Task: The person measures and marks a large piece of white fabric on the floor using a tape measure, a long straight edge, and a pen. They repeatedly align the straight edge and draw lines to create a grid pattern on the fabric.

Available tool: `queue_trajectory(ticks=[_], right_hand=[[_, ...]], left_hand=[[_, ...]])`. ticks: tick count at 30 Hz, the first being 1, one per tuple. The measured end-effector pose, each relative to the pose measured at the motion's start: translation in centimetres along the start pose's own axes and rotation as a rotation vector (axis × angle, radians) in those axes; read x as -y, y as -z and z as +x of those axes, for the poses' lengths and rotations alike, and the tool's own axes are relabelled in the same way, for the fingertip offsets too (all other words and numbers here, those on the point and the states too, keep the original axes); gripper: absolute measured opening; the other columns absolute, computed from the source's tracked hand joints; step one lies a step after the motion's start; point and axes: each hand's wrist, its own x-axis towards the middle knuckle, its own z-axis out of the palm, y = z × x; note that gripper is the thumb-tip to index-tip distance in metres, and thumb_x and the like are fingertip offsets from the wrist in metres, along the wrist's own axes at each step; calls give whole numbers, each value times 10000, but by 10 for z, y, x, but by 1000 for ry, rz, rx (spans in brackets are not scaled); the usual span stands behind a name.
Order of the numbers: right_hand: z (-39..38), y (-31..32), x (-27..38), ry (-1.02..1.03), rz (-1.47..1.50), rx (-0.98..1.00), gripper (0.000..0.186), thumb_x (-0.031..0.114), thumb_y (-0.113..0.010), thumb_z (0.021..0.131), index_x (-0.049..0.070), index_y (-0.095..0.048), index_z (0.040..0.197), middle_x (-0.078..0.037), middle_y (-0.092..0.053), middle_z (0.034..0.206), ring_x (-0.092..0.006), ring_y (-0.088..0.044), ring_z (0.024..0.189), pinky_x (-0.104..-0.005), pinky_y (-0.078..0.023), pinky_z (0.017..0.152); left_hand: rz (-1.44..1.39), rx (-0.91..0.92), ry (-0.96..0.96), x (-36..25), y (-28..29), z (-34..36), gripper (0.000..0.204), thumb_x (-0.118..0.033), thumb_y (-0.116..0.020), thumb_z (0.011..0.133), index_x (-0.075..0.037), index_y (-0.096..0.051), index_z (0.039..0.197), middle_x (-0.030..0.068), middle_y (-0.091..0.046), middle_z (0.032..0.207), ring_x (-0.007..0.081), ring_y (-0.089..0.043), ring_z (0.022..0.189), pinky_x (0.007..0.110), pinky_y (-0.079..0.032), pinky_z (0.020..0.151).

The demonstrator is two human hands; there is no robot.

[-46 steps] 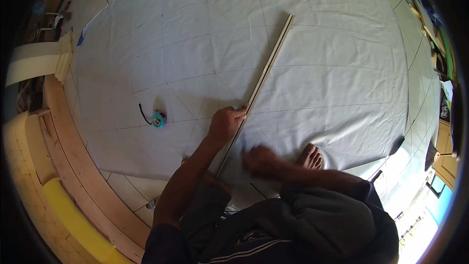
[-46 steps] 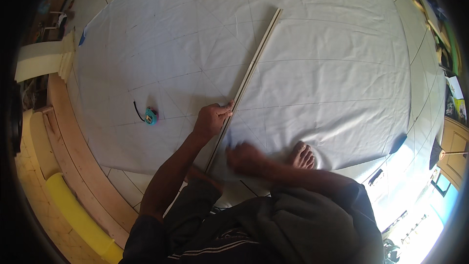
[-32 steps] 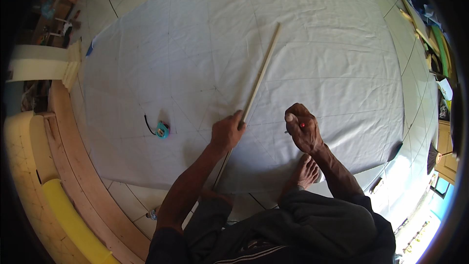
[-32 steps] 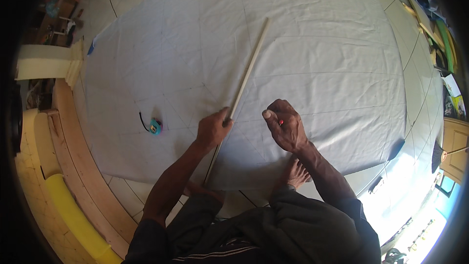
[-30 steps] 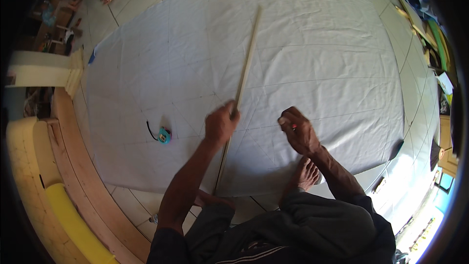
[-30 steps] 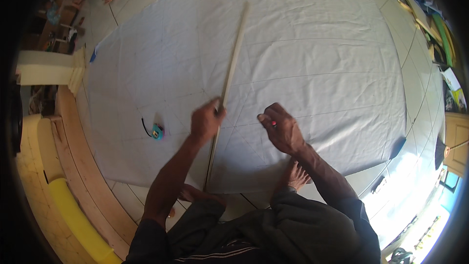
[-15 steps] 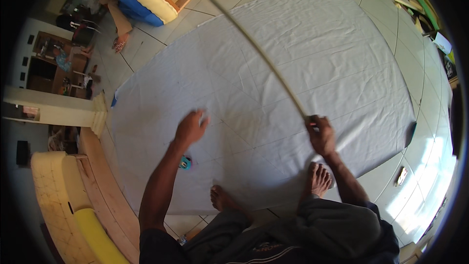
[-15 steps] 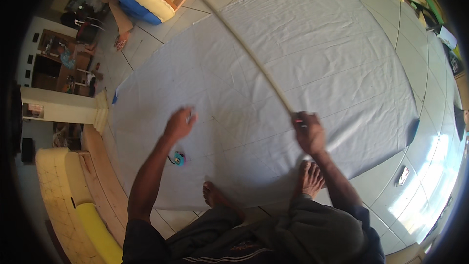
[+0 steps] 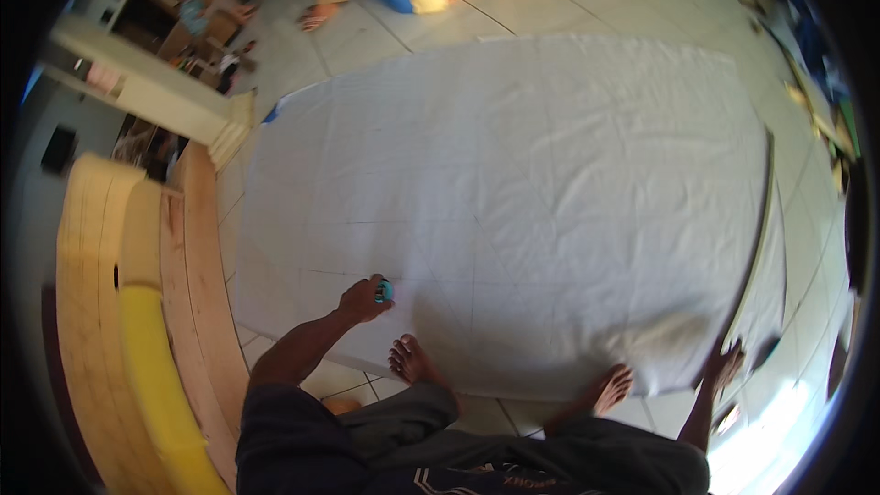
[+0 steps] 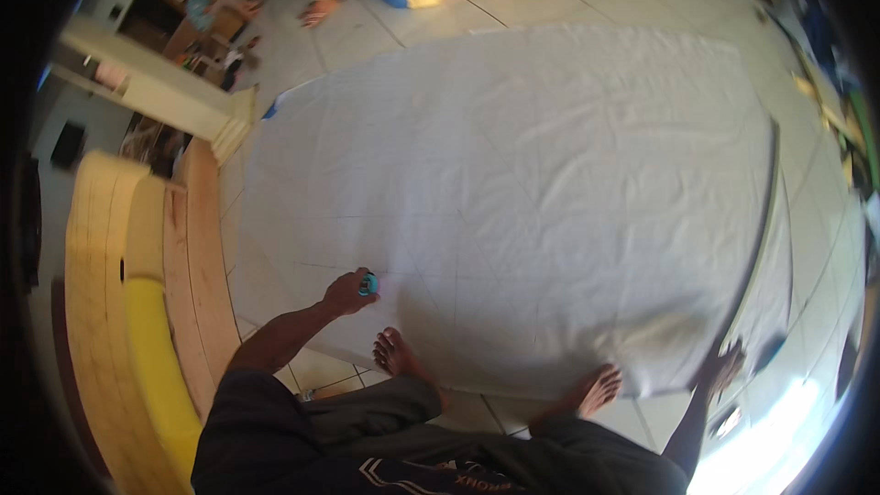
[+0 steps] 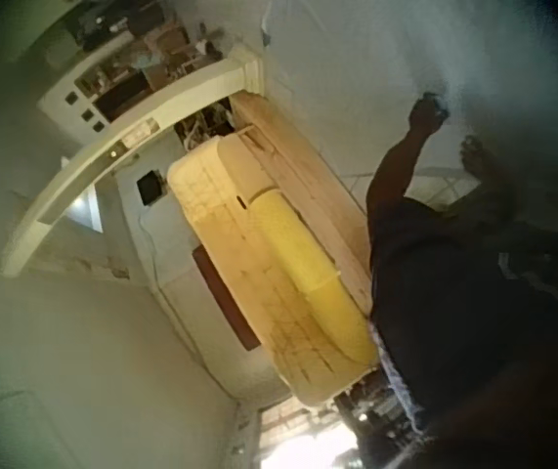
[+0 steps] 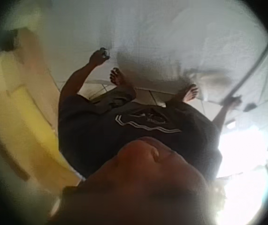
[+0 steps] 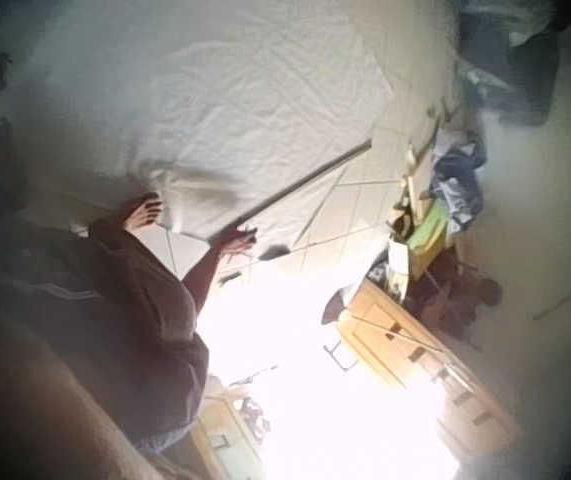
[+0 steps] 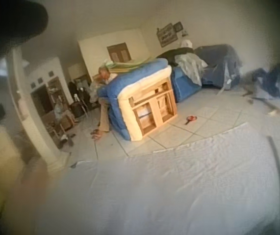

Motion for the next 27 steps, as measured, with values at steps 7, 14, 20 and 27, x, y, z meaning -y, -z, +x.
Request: queue_trajectory(ticks=[7,14,20,27], right_hand=[[-34,-20,118,518,584,73,214,123,-605,1008,29,-658,1192,-201,-630,1123,-385,-615,1030,-477,-504,888],[-75,86,289,764,689,218,258,243,-554,1045,62,-731,993,-159,-739,920,-366,-668,811,-450,-511,842],[-98,124,342,973,1220,650,340,123,-644,1005,63,-605,1337,-162,-756,1004,-375,-712,870,-456,-560,831],[-106,29,253,858,431,289,695,413,-595,1022,72,-353,1578,-142,-476,1591,-389,-329,1534,-665,-68,1236]], left_hand=[[-412,-312,76,-74,-6,-65,695,-594,-799,802,-32,-697,1198,217,-680,1093,350,-647,966,462,-524,879],[-635,-685,351,-130,-72,-119,679,-583,-785,827,15,-711,1141,195,-701,1081,323,-680,1007,425,-531,896],[-652,-590,392,-106,-71,-91,764,-694,-741,808,42,-704,1009,267,-693,1087,400,-673,1026,475,-523,914],[-742,-672,677,-38,-95,11,1010,-730,-645,858,-29,-415,1547,193,-320,1667,357,-134,1601,674,-72,1236]])
